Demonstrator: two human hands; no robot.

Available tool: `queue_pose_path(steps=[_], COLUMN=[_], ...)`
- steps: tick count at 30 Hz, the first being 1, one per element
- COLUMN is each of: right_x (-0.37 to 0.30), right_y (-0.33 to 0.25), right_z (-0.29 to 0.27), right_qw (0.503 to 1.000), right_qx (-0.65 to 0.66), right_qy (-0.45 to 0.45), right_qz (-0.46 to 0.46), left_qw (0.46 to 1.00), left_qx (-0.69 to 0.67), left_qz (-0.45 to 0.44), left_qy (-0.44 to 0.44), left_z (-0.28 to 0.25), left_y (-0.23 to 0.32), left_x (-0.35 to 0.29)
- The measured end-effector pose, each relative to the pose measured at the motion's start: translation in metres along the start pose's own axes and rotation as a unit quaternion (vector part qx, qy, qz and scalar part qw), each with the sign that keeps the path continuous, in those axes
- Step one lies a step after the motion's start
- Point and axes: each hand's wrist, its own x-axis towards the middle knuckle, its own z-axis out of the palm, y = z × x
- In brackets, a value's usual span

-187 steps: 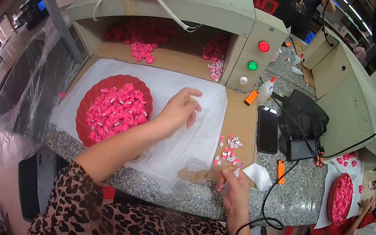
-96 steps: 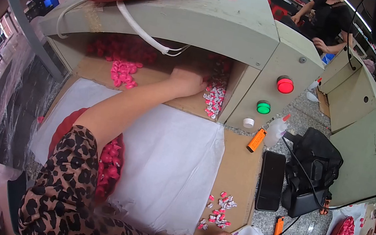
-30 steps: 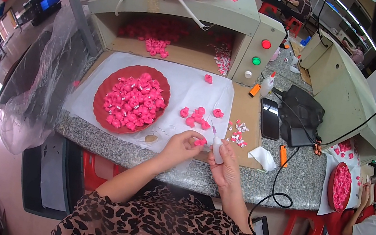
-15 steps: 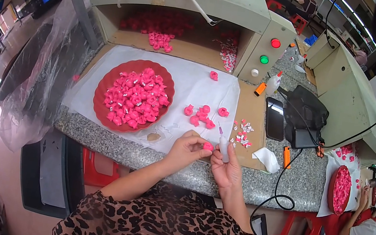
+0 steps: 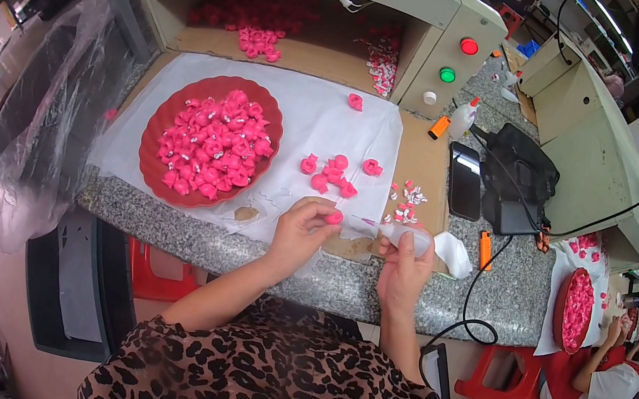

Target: The person glues small pink plastic parts together using a glue bottle at a factory workbench.

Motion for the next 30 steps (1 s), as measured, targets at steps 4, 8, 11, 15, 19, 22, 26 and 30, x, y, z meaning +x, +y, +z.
queue_pose_path(steps=[4,8,11,15,19,22,26,30], right_x=[-0.010,-0.017,-0.017,-0.015,-0.014,-0.015,-0.014,-0.015], right_y=[0.005,0.005,0.012,0.015,0.017,0.014,0.017,0.017], right_z=[0.002,0.006,0.000,-0.003,-0.004,-0.002,-0.005,-0.004], right_qw=[0.994,0.984,0.969,0.959,0.949,0.964,0.957,0.959], right_qx=[-0.092,-0.150,-0.204,-0.236,-0.265,-0.225,-0.242,-0.240], right_qy=[-0.028,-0.049,-0.066,-0.071,-0.080,-0.063,-0.073,-0.072], right_qz=[-0.056,-0.088,-0.124,-0.140,-0.151,-0.124,-0.139,-0.134], left_qw=[1.000,0.999,0.999,0.999,0.999,0.998,0.998,0.998], left_qx=[0.020,0.026,0.034,0.036,0.044,0.049,0.060,0.052], left_qz=[0.007,0.022,0.024,0.024,0.025,0.030,0.028,0.029], left_qy=[-0.006,0.012,0.015,0.018,0.020,0.023,0.023,0.023], left_z=[0.001,0.001,0.002,0.003,0.001,0.002,0.003,0.003], left_y=[-0.001,0.000,-0.001,0.000,-0.002,-0.002,-0.001,-0.002], left_x=[-0.001,-0.002,-0.003,-0.002,-0.002,-0.002,-0.003,-0.003])
